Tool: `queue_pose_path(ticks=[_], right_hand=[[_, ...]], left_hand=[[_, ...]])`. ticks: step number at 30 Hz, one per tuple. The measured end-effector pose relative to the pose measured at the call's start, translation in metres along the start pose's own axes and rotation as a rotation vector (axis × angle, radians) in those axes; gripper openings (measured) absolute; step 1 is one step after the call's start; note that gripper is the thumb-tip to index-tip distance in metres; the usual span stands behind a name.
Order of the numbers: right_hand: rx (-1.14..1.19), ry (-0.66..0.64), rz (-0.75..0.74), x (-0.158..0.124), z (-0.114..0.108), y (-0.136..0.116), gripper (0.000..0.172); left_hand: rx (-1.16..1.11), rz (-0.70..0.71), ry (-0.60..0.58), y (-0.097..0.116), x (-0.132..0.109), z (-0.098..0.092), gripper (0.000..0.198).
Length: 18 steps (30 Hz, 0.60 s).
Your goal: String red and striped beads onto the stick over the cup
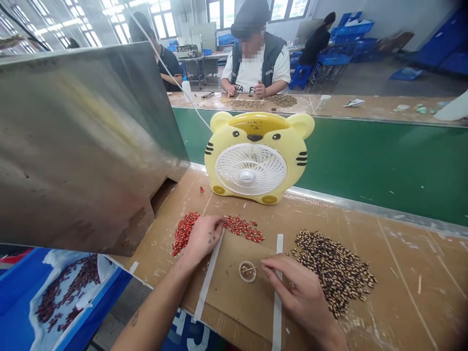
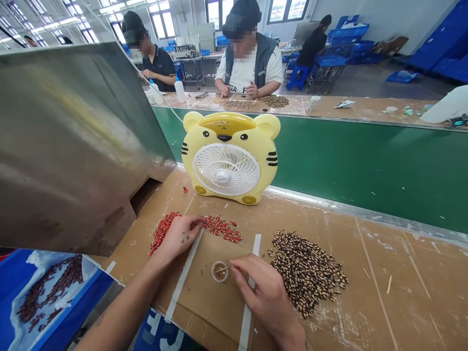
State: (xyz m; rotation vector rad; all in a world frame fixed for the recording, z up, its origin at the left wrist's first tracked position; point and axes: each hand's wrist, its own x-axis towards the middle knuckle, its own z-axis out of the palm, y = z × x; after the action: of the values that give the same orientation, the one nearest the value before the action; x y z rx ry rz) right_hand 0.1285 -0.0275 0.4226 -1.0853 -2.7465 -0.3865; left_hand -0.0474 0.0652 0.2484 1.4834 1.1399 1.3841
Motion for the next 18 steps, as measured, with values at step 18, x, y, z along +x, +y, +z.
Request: queue_pose_path(ticks=[18], right_hand=[[-0.030,-0.096,0.124,0.006,0.002,0.000,0.010]], left_hand=[[0.211,0.251,-0.143,-0.011,0.020,-0.013,0.025]])
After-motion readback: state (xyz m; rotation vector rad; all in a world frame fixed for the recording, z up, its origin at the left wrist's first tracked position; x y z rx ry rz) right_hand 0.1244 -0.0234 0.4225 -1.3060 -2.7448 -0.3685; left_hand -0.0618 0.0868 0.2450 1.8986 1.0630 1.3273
